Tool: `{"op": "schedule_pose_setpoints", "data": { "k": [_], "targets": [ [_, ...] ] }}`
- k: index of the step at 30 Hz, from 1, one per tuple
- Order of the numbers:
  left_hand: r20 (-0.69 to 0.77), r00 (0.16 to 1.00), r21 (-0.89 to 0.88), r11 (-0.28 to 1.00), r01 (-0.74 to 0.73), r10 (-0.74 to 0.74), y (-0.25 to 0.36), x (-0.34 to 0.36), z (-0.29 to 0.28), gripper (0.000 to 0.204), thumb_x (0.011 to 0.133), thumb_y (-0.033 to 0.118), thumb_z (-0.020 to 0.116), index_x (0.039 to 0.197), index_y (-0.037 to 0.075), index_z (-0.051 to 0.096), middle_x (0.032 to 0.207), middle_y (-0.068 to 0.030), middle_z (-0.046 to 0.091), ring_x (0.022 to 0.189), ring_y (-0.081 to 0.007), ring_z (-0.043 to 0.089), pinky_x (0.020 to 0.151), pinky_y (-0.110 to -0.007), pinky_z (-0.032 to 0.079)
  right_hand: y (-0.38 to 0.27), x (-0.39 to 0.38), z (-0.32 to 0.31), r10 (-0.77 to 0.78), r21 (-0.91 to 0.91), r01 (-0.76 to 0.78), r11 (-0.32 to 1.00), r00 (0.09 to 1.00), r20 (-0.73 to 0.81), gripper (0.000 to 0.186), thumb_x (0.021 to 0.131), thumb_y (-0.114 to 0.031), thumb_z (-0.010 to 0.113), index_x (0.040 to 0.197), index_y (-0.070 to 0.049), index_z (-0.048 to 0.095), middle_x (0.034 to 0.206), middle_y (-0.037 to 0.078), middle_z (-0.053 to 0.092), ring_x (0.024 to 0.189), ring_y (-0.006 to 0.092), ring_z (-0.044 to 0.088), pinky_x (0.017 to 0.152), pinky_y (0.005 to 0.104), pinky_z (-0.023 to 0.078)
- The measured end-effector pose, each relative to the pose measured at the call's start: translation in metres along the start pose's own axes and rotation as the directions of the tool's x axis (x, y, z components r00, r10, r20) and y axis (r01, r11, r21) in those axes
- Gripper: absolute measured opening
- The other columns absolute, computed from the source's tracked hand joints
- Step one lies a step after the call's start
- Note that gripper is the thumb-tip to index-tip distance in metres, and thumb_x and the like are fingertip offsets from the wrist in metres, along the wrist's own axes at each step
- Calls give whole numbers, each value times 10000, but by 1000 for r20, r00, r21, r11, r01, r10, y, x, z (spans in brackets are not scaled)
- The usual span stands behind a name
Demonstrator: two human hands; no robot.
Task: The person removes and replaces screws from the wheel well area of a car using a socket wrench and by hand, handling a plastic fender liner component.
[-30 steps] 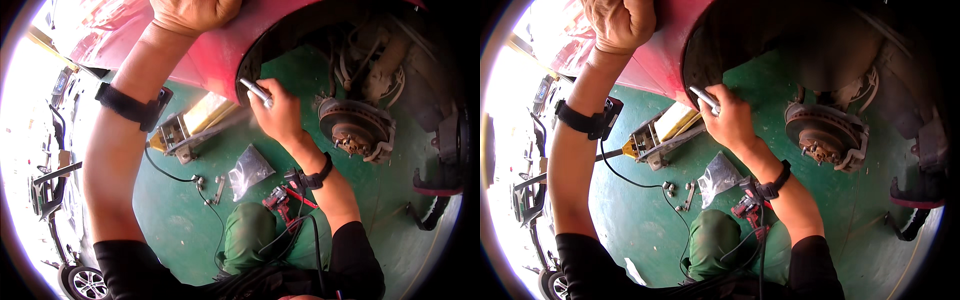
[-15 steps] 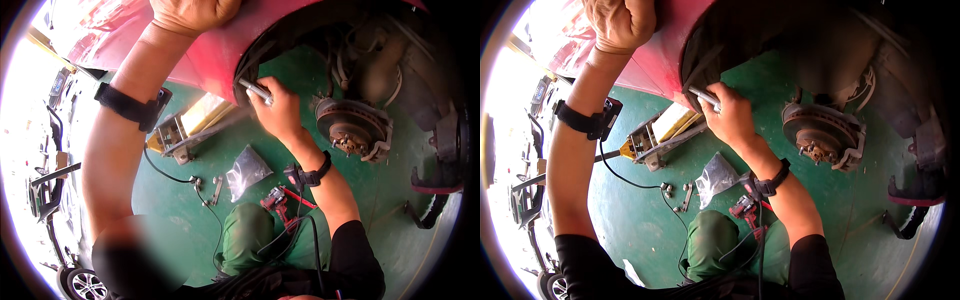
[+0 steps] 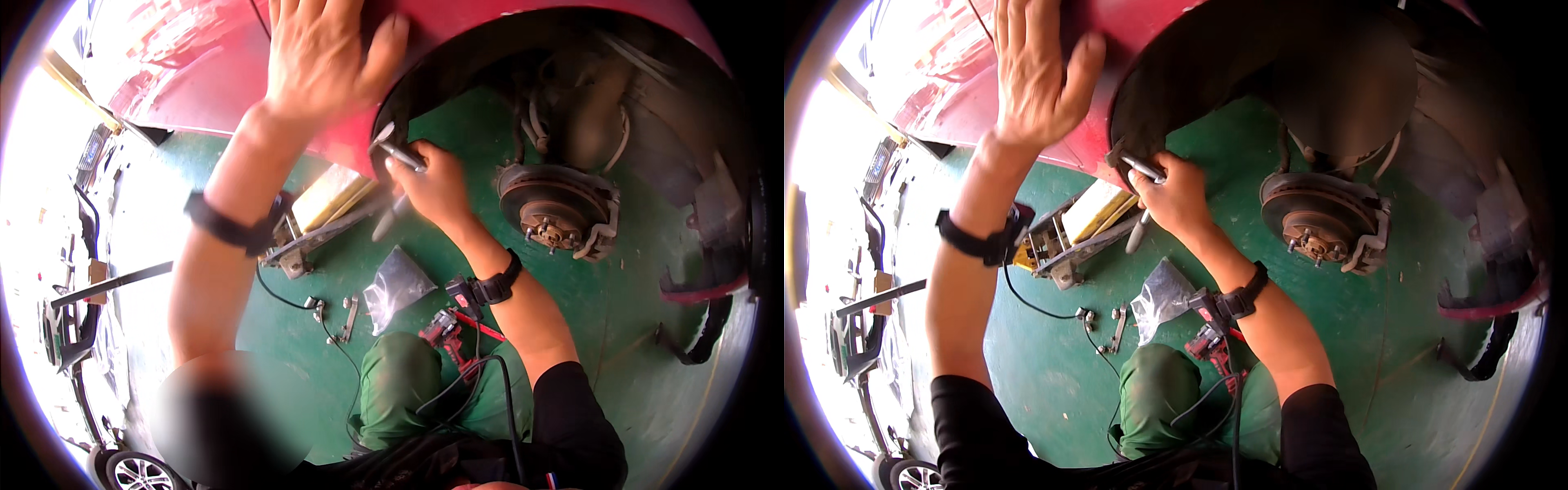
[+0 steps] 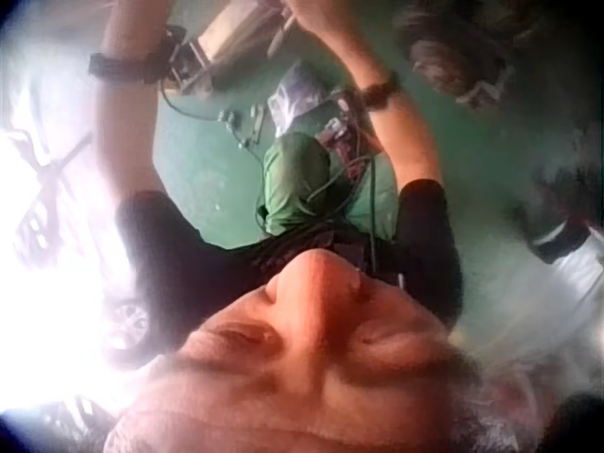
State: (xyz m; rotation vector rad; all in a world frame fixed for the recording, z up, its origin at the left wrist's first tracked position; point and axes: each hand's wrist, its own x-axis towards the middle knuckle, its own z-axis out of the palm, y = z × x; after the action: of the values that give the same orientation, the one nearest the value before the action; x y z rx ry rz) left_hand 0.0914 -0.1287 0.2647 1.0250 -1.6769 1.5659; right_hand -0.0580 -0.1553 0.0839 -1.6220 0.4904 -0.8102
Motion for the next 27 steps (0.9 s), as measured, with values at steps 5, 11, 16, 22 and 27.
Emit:
{"op": "schedule_pose_setpoints", "data": {
  "k": [5,11,16,22,27],
  "targets": [
    [539,832,-253,917,308,-130,35,-29,-77,1028,768,528,760,1540,57,272,1596,-194,243,1482,-395,204,1191,-516,187,-7,7,-7,161,203,-171,964,985,67,154,853,-105,706,845,39,651,688,62,644,534,134,613,510,313,503],
    [543,798,25,955,294,-260,55,-49,-62,1204,529,333,936,1510,108,275,1564,-173,276,1431,-390,296,1134,-512,297,12,14,-15,336,729,-591,346,803,492,164,880,-136,659,798,-6,602,672,25,565,602,136,547,565,269,453],
    [437,837,-6,929,369,-329,58,-52,-55,1132,496,202,947,1446,124,336,1516,-164,320,1373,-396,354,1088,-512,343,-19,-5,-3,87,158,-88,984,996,10,161,876,-151,682,828,-11,618,694,25,622,582,146,592,541,293,470],
    [456,832,-1,935,356,-316,61,-49,-54,1111,514,211,940,1441,113,337,1520,-168,309,1374,-394,350,1087,-505,347,4,-1,2,-105,-83,97,992,989,-104,144,878,-138,690,869,-10,626,694,21,627,607,117,610,547,302,485],
    [465,831,24,942,334,-306,61,-51,-55,1136,529,237,933,1469,104,310,1526,-172,307,1378,-398,348,1093,-505,341,-8,-1,-6,132,348,-154,925,988,86,147,885,-122,699,918,0,624,692,38,634,583,135,611,536,281,490]
  ]
}}
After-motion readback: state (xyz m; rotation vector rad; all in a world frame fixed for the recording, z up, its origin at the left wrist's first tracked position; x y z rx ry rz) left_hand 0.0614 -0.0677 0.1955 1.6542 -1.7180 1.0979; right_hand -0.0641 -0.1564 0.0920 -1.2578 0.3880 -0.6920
